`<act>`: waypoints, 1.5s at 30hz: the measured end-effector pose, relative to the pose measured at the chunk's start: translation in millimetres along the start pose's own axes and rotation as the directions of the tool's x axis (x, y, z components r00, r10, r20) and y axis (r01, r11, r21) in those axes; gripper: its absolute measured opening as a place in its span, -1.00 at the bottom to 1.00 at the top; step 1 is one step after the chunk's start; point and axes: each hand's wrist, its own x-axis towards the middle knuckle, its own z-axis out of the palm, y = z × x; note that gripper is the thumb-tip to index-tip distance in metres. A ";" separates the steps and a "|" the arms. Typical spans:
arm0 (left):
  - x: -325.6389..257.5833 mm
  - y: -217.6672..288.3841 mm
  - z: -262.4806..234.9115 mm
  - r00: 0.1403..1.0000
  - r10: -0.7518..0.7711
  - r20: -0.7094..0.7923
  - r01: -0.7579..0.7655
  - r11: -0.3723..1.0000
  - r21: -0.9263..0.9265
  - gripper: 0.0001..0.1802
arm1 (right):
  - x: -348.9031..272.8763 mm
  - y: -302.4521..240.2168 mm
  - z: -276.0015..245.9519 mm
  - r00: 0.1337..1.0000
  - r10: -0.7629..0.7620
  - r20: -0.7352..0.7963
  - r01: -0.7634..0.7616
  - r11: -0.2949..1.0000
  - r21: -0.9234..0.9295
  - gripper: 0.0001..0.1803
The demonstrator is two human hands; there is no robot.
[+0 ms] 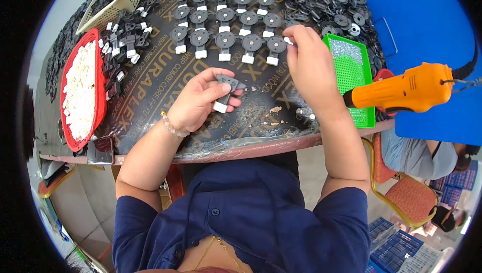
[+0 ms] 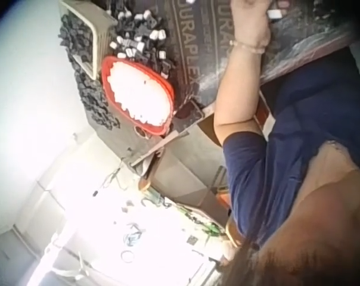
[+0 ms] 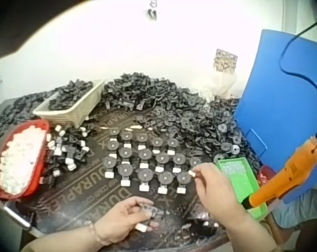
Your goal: Manually assembling small black and white plastic components at a factory workbench.
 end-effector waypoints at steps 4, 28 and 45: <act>1.0 1.3 -1.4 1.000 0.021 -0.004 -0.021 0.999 -0.032 -0.68 | 19.7 33.8 -2.9 0.998 0.008 0.066 0.013 0.948 -0.319 -0.73; 2.6 5.1 -3.0 0.989 0.145 -0.042 -0.149 0.984 -0.101 -0.64 | 138.5 173.1 -5.3 0.965 0.264 0.014 -0.207 0.787 -0.581 -0.82; 4.1 8.2 -1.7 0.987 0.145 -0.074 -0.152 0.983 -0.100 -0.62 | 95.8 109.6 -38.7 0.905 0.389 0.170 -0.253 0.816 -0.521 -0.75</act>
